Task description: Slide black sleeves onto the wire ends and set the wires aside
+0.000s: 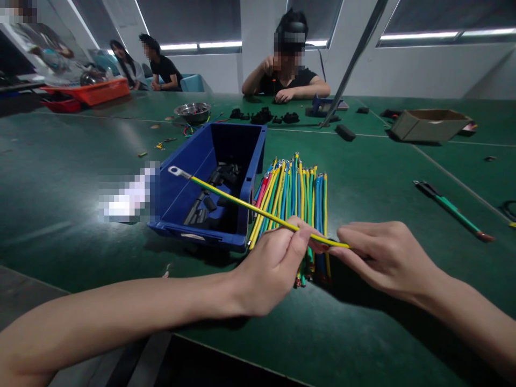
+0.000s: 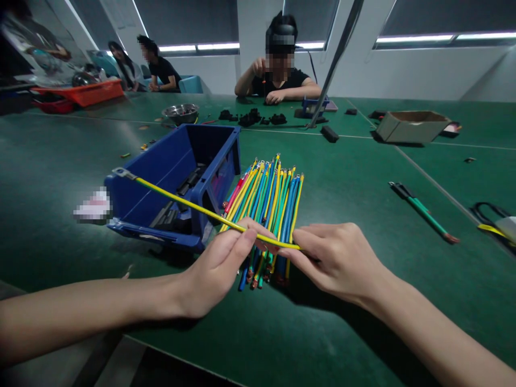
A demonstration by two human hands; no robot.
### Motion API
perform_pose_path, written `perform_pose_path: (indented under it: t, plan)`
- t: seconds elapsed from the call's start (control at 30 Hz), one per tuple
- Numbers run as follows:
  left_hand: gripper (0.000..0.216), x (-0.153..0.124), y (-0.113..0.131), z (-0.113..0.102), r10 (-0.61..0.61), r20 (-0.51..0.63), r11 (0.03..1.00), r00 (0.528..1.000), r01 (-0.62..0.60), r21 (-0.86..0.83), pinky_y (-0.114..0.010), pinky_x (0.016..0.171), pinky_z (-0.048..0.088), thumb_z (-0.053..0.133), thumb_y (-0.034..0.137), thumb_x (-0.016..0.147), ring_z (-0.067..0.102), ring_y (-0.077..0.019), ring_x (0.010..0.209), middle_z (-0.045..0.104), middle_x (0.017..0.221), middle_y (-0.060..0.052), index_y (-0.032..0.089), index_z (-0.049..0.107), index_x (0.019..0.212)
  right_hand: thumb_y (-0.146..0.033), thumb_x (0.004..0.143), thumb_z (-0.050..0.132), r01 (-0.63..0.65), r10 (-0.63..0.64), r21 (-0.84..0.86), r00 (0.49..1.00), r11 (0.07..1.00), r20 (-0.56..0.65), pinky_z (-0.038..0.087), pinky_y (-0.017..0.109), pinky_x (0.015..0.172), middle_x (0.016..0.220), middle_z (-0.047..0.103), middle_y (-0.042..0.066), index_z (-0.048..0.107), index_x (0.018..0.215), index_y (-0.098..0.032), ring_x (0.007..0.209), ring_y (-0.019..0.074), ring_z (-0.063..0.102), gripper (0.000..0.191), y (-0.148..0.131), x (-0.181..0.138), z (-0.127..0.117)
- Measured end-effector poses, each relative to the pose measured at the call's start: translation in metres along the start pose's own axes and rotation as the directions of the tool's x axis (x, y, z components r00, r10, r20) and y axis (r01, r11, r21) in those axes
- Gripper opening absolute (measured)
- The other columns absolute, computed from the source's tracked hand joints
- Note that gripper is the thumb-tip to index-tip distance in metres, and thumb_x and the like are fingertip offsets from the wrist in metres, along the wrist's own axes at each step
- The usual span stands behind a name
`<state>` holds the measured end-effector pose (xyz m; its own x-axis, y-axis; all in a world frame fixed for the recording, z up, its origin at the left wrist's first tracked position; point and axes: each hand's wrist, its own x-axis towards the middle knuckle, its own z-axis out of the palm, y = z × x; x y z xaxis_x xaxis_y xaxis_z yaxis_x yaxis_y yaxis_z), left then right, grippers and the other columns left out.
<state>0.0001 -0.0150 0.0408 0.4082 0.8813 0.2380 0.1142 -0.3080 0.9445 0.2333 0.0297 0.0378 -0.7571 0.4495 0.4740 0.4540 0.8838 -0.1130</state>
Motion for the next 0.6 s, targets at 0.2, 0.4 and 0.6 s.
perform_pose_path:
  t: [0.2,0.4,0.6]
  plan:
    - [0.036,0.002,0.0,-0.004,0.047,0.071,0.999,0.996,-0.047,-0.008,-0.035,0.101,0.049,0.035,0.027,0.112,0.065,-0.0226,0.109,0.067,0.109,-0.011,0.015,0.067,0.101,-0.036,0.112,0.038,0.032,-0.033,-0.051,0.999,0.998,-0.005,0.03,0.028,0.051,0.063,0.05,-0.004,0.049,0.081,-0.024,0.05,0.0115,0.045,0.035,0.004,-0.007,0.004]
    - [0.036,0.005,-0.004,-0.002,-0.004,0.064,0.999,0.998,0.007,-0.046,-0.035,0.105,0.049,0.034,0.028,0.113,0.065,-0.0215,0.112,0.067,0.111,-0.011,0.015,0.066,0.104,-0.03,0.114,0.034,0.011,-0.014,-0.102,1.0,0.995,-0.026,0.031,0.024,0.047,0.064,0.055,-0.005,0.053,0.092,-0.023,0.045,0.0094,0.045,0.03,-0.001,-0.002,0.007]
    - [0.028,-0.001,-0.002,0.001,-0.115,-0.026,0.984,0.993,0.11,-0.139,-0.04,0.099,0.052,0.036,0.039,0.114,0.068,-0.0216,0.106,0.066,0.115,-0.009,0.019,0.053,0.122,-0.027,0.111,0.04,0.048,-0.049,-0.168,0.999,0.985,-0.004,0.033,0.024,0.045,0.061,0.054,-0.005,0.051,0.09,-0.022,0.042,0.009,0.048,0.024,0.008,0.003,-0.014]
